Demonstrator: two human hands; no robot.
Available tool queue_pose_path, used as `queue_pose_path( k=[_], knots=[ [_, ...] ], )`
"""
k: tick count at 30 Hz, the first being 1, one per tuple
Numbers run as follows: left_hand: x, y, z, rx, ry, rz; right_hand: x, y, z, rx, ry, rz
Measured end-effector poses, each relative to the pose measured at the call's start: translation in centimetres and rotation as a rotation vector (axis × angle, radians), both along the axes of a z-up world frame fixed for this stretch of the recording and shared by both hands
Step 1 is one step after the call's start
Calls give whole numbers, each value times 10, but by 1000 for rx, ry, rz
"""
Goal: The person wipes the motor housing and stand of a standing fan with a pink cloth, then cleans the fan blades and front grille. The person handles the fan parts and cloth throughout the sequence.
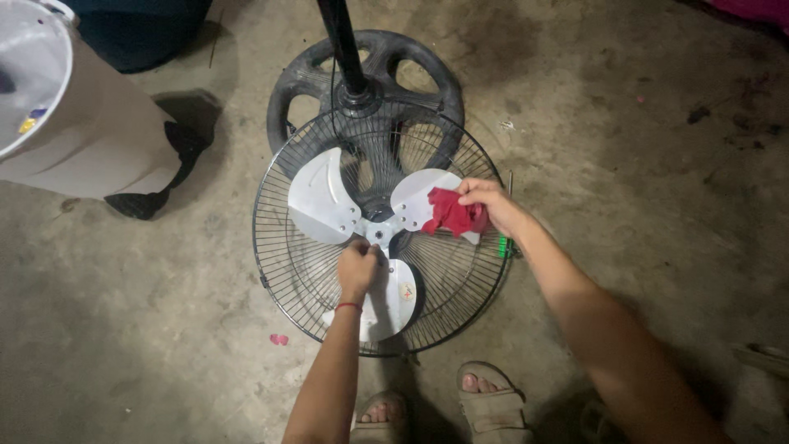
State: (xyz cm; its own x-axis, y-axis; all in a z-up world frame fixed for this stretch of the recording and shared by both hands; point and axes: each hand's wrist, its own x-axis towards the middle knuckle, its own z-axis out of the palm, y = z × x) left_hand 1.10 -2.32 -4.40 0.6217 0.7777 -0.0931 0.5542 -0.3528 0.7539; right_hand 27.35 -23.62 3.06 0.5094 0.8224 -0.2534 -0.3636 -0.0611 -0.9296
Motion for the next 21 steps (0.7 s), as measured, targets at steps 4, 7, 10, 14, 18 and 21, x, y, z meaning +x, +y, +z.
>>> queue_pose_path(
  k=[4, 7, 10, 14, 18, 21],
  knots=[
    [5, -18, 30, 257, -97, 404, -7, 8, -1, -18, -40, 22],
    [24, -34, 44, -89, -299, 420, -9, 8, 6, 39, 29, -11],
    [56, -42, 58, -895, -618, 335, -14, 11, 27, 123, 10, 35],
    [92, -50, 78, -1525, -635, -71, -33, 18, 74, 5, -492, 224],
    [138, -58, 106, -1128, -912, -45, -53, 3, 141, 32, -617, 96],
    [170, -69, 148, -979, -1028, -75, -57, -17, 202, 128, -631, -163]
  ],
)
